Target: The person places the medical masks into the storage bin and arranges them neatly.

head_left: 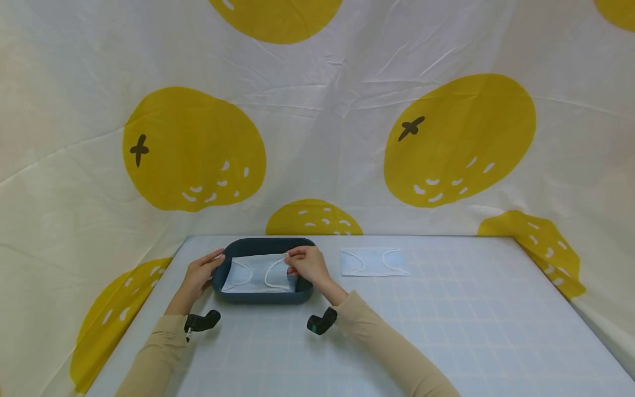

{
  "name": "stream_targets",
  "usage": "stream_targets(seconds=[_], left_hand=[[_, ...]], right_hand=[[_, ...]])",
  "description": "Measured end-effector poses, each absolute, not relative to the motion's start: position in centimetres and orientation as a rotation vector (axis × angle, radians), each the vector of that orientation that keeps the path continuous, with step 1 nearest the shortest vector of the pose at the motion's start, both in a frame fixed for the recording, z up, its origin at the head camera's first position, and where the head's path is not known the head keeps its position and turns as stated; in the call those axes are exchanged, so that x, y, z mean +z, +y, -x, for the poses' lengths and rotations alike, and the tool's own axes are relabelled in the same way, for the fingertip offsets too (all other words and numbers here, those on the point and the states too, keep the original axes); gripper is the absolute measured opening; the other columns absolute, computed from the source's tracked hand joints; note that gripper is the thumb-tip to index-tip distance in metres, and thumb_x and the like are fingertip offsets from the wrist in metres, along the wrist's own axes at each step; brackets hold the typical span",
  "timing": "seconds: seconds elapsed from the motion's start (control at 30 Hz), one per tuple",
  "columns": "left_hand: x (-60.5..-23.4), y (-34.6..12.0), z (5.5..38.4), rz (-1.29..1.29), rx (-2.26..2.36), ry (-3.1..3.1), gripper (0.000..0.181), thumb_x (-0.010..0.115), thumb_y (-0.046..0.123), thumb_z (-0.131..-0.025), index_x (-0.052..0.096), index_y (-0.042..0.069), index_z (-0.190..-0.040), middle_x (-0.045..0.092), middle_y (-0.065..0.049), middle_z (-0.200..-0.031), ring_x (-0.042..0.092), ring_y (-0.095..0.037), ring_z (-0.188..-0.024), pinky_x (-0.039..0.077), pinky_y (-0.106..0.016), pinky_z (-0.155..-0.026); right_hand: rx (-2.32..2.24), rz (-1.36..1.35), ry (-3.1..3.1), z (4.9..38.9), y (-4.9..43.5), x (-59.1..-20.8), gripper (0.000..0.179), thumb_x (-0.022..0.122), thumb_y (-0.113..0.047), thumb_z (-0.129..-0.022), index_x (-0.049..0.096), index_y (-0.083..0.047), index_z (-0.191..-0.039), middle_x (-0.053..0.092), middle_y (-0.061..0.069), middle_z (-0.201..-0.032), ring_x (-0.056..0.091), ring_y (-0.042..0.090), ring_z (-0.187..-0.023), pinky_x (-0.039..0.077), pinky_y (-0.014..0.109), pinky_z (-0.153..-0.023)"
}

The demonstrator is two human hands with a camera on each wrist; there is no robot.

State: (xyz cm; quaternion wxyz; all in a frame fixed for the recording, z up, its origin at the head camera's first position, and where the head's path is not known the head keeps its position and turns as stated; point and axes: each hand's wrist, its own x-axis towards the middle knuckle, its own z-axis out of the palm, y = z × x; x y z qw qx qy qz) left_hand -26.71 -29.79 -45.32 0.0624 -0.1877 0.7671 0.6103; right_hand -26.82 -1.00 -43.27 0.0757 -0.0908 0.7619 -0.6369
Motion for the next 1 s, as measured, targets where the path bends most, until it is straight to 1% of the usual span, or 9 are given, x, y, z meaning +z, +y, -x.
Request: stream_targets(seconds=[0.13, 0.23, 0.4, 0.53, 0.63, 0.77, 0.9, 1.0], left_hand=[[-45.3, -29.8, 26.6, 0.564, 1.836, 2.322, 0.060, 0.057, 0.039, -0.095, 0.038, 0.017, -0.148, 0.033, -0.013, -0.155, 0.047, -0.016, -0.110, 0.047, -0.025, -0.085], [-45.3, -29.9, 26.6, 0.567, 1.831, 2.322, 0.060, 0.057, 0.039, -0.096, 0.037, 0.017, -0.148, 0.033, -0.013, -0.155, 0.047, -0.016, -0.109, 0.047, -0.022, -0.083], [-45.3, -29.8, 26.6, 0.585, 1.834, 2.323, 0.060, 0.057, 0.039, -0.096, 0.037, 0.017, -0.148, 0.034, -0.012, -0.155, 0.046, -0.016, -0.108, 0.047, -0.023, -0.083], [-45.3, -29.8, 26.6, 0.583, 1.838, 2.326, 0.059, 0.057, 0.039, -0.096, 0.038, 0.017, -0.148, 0.035, -0.013, -0.154, 0.047, -0.016, -0.107, 0.047, -0.020, -0.078], [-45.4, -29.8, 26.5, 0.578, 1.835, 2.326, 0.060, 0.057, 0.040, -0.095, 0.038, 0.017, -0.147, 0.034, -0.013, -0.155, 0.047, -0.017, -0.108, 0.047, -0.018, -0.075], [-45.4, -29.8, 26.5, 0.573, 1.834, 2.333, 0.059, 0.057, 0.039, -0.096, 0.039, 0.016, -0.147, 0.034, -0.013, -0.155, 0.046, -0.018, -0.109, 0.047, -0.019, -0.076], [-45.3, -29.7, 26.5, 0.572, 1.837, 2.342, 0.059, 0.057, 0.038, -0.096, 0.039, 0.016, -0.147, 0.035, -0.013, -0.154, 0.047, -0.018, -0.111, 0.048, -0.020, -0.078], [-45.4, -29.7, 26.5, 0.568, 1.831, 2.350, 0.059, 0.057, 0.038, -0.096, 0.038, 0.015, -0.147, 0.034, -0.013, -0.155, 0.046, -0.020, -0.114, 0.049, -0.026, -0.085]], right_hand=[[-1.887, 0.337, 2.365, 26.8, -1.0, -43.4, 0.014, 0.068, -0.008, -0.088, 0.070, 0.003, -0.096, 0.074, 0.019, -0.085, 0.067, 0.017, -0.058, 0.059, 0.031, -0.060], [-1.847, 0.356, 2.427, 26.8, -1.0, -43.6, 0.012, 0.070, -0.009, -0.086, 0.071, 0.001, -0.092, 0.074, 0.016, -0.082, 0.069, 0.020, -0.059, 0.059, 0.030, -0.058], [-1.793, 0.382, 2.485, 26.9, -1.0, -43.8, 0.010, 0.072, -0.010, -0.085, 0.073, 0.000, -0.088, 0.074, 0.013, -0.078, 0.069, 0.022, -0.060, 0.058, 0.029, -0.057], [-1.763, 0.413, 2.522, 26.8, -0.9, -43.7, 0.010, 0.073, -0.011, -0.084, 0.074, -0.001, -0.088, 0.073, 0.013, -0.078, 0.069, 0.024, -0.061, 0.057, 0.026, -0.053], [-1.734, 0.443, 2.557, 26.7, -0.8, -43.7, 0.010, 0.074, -0.011, -0.084, 0.075, -0.002, -0.087, 0.073, 0.012, -0.077, 0.068, 0.022, -0.059, 0.055, 0.022, -0.051], [-1.709, 0.471, 2.591, 26.8, -0.9, -44.0, 0.009, 0.075, -0.010, -0.082, 0.074, -0.002, -0.087, 0.073, 0.011, -0.078, 0.066, 0.017, -0.056, 0.054, 0.021, -0.050], [-1.694, 0.475, 2.615, 26.9, -0.9, -44.3, 0.009, 0.075, -0.009, -0.082, 0.074, -0.002, -0.087, 0.073, 0.011, -0.079, 0.066, 0.017, -0.057, 0.054, 0.020, -0.051], [-1.678, 0.475, 2.632, 27.0, -1.0, -44.4, 0.009, 0.074, -0.009, -0.083, 0.074, -0.002, -0.089, 0.073, 0.010, -0.081, 0.066, 0.017, -0.058, 0.054, 0.020, -0.052]])
